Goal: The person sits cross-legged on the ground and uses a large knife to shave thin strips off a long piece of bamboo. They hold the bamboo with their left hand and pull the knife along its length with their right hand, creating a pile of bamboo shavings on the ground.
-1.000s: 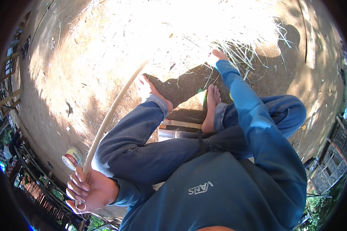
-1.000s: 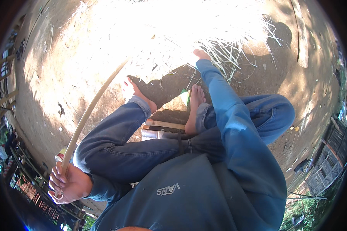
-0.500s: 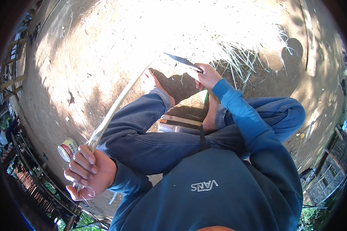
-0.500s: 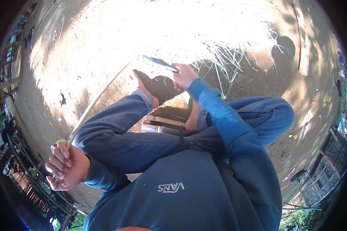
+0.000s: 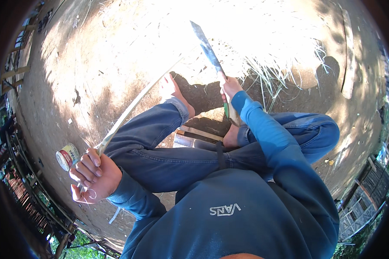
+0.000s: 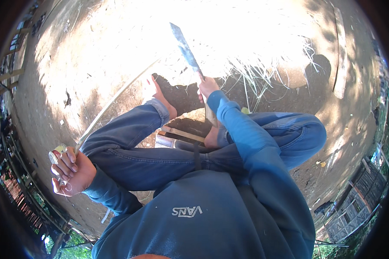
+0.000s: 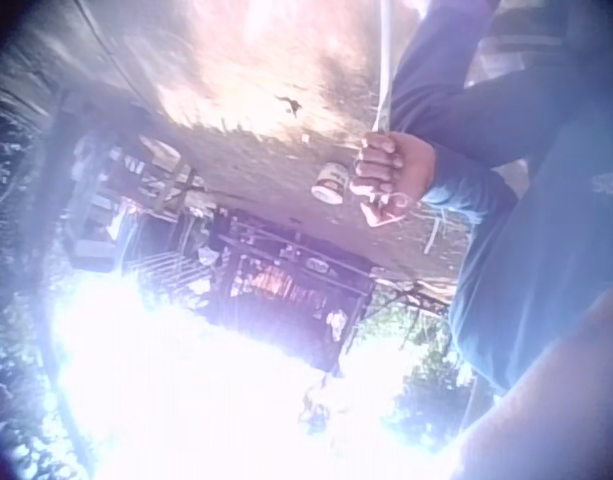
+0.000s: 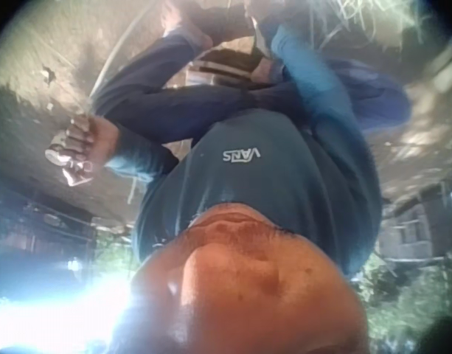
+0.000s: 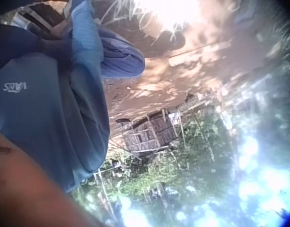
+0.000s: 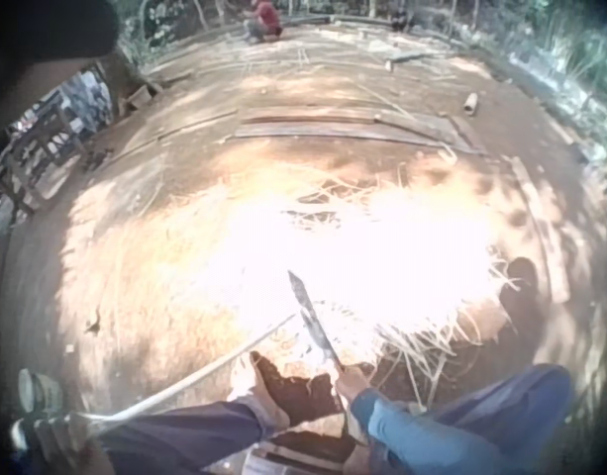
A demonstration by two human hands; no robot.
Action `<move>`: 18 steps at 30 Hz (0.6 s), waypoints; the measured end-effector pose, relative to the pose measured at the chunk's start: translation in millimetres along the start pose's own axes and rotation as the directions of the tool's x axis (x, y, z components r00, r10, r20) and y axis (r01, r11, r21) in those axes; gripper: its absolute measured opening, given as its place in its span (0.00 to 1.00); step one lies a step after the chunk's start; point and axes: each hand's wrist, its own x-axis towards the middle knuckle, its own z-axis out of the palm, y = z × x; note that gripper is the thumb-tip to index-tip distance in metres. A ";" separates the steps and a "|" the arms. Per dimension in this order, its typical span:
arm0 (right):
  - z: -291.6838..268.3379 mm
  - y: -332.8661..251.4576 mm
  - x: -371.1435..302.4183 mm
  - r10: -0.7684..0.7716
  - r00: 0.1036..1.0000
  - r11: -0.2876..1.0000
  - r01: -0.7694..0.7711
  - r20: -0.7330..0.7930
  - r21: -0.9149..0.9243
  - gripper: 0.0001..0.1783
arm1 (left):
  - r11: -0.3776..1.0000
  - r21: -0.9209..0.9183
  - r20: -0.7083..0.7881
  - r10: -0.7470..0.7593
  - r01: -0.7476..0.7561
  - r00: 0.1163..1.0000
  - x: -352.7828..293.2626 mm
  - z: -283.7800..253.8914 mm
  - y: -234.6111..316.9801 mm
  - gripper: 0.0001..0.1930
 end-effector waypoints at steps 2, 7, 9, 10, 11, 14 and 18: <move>-0.7 6.5 -4.8 0.005 1.000 1.000 -0.005 0.028 0.004 0.25 | 1.000 0.002 0.034 0.026 -0.026 0.999 0.8 0.6 -2.2 0.17; -13.5 6.2 -1.6 0.049 0.995 0.997 -0.054 0.086 0.054 0.28 | 1.000 0.001 0.020 0.019 -0.019 1.000 0.9 7.5 -3.2 0.16; -7.6 3.0 -11.5 0.058 0.990 0.996 -0.067 0.129 0.065 0.27 | 0.999 0.019 -0.011 0.027 -0.026 1.000 0.9 4.7 -2.1 0.16; -9.2 6.6 -11.8 0.004 0.985 1.000 -0.005 0.175 0.008 0.26 | 0.999 0.032 -0.020 0.036 -0.035 0.999 2.4 1.3 -1.5 0.16; -9.9 6.9 -8.8 -0.001 0.990 1.000 -0.001 0.140 0.017 0.26 | 0.998 0.046 -0.029 0.045 -0.044 0.999 3.3 -0.1 -1.1 0.16; -7.7 0.9 -3.1 0.023 0.999 0.994 -0.026 0.027 0.110 0.22 | 0.999 0.011 -0.041 0.038 -0.037 0.998 3.7 2.4 -1.2 0.16; -12.6 1.3 -16.0 0.000 0.989 1.000 0.000 0.146 -0.002 0.20 | 0.998 0.041 -0.033 0.042 -0.041 0.999 1.2 5.0 -2.5 0.16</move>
